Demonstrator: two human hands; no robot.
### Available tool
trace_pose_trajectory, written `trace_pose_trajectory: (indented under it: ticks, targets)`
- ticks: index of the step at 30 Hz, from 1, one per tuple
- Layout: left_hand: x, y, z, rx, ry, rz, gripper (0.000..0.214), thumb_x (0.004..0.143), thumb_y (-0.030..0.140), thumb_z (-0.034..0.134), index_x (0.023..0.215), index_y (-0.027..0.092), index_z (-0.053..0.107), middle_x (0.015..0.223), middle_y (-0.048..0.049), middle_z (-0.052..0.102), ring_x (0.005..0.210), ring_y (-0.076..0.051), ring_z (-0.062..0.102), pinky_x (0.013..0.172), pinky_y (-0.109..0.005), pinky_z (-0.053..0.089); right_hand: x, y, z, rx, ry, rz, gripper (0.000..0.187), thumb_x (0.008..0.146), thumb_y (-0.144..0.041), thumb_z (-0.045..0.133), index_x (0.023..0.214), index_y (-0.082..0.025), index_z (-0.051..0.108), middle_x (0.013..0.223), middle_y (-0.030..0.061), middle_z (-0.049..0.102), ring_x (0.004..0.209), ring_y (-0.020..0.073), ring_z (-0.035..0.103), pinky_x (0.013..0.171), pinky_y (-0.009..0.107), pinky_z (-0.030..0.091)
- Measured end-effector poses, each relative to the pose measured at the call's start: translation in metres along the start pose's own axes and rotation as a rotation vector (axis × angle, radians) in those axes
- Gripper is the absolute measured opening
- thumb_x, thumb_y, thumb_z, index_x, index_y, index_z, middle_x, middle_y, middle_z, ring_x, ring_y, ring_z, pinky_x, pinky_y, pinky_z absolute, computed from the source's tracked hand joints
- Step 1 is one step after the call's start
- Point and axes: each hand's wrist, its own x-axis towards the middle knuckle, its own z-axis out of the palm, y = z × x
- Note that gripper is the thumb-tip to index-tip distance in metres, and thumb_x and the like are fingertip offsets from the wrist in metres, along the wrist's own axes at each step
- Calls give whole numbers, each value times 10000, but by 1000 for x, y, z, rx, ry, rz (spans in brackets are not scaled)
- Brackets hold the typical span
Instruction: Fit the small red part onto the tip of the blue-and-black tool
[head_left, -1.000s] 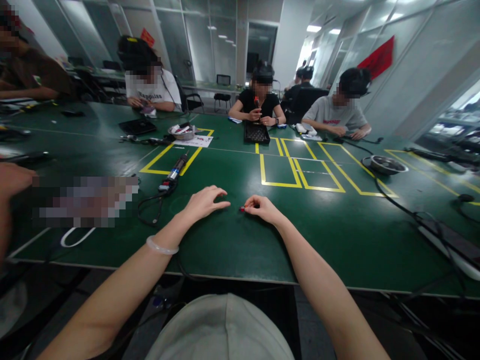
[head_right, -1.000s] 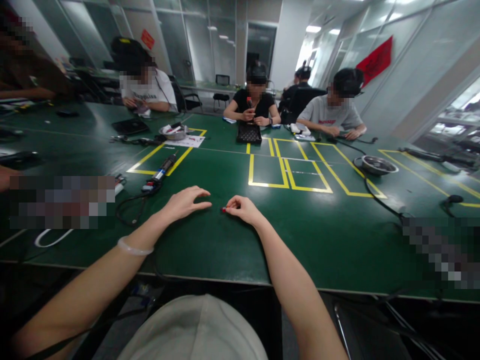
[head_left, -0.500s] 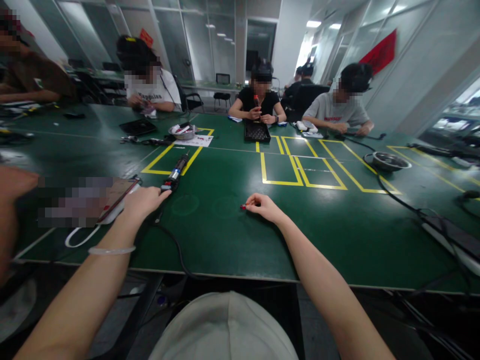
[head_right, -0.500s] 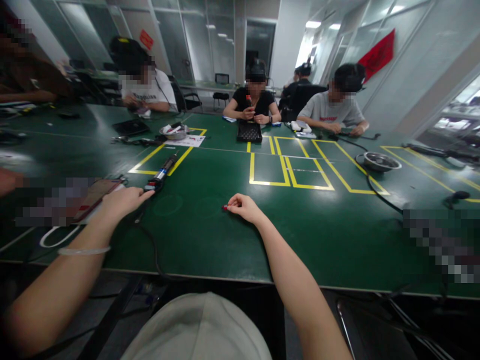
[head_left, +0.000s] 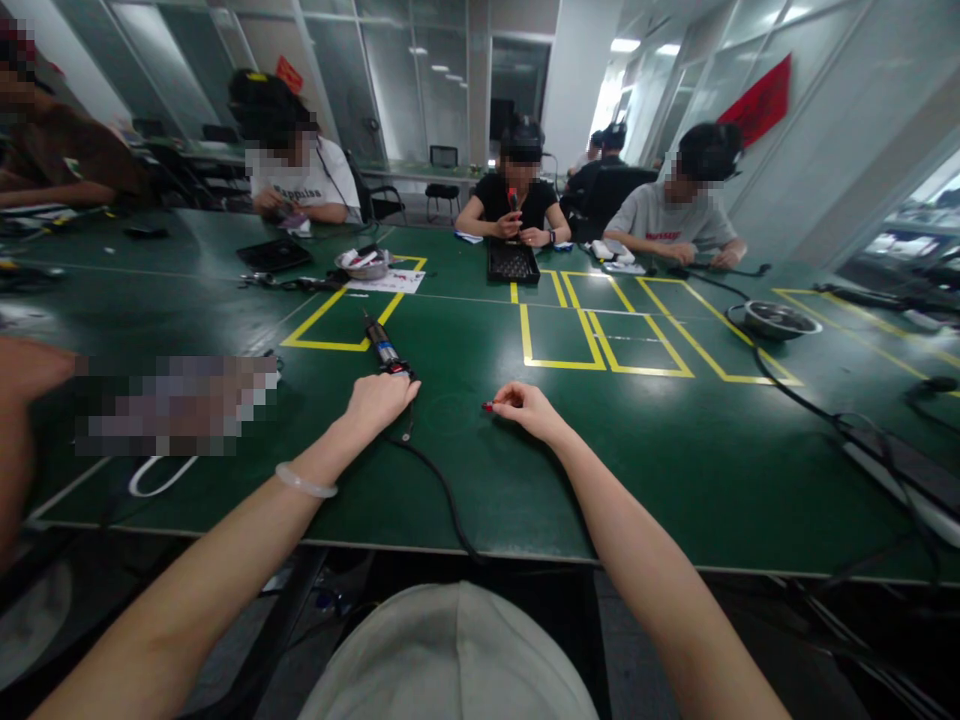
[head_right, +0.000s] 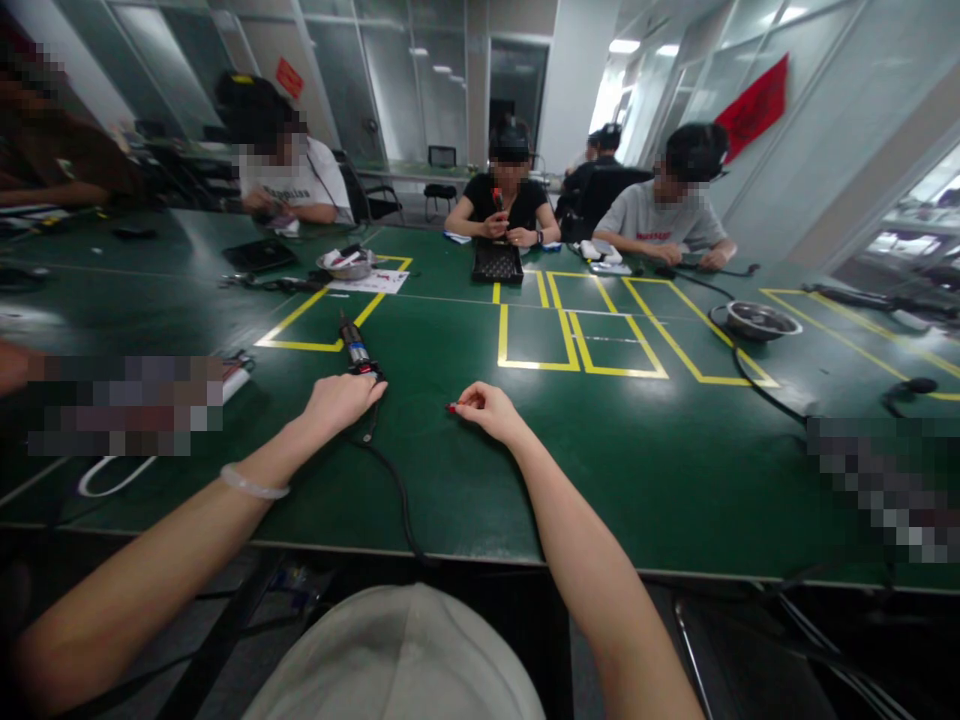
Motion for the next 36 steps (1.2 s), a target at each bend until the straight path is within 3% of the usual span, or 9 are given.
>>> trace_pose_trajectory:
  ticks: [8,13,26,36]
  targets:
    - [-26,78,-15,-106,33,176,504,960,460,314,964,121,686,896,-166,718,851,-288,694,724,-346,493,2,2,-5,-59,122,-38,218,720,-331,671,828,-167,578,690,-9,586,616,119,516,593,245,411]
    - [-46,105,-19,-157,34,295,517,969,449,283,909,138,691,857,-152,718,815,-279,697,680,-337,490,2,4,-7,-85,131,-67,166,706,-267,637,821,-168,569,720,-6,585,640,125,523,638,262,427]
    - [-53,106,-13,-220,68,376,513,968,452,277,874,154,684,857,-135,717,784,-242,687,681,-314,482,-1,0,-12,-116,8,-78,148,684,-231,627,800,-175,554,718,-15,586,656,126,522,651,261,432]
    - [-52,99,-18,-206,64,438,496,964,446,291,854,159,681,856,-125,718,785,-228,680,686,-303,479,-2,-1,-8,-106,-64,-77,236,719,-337,716,824,-166,593,748,-1,618,661,129,539,655,266,444]
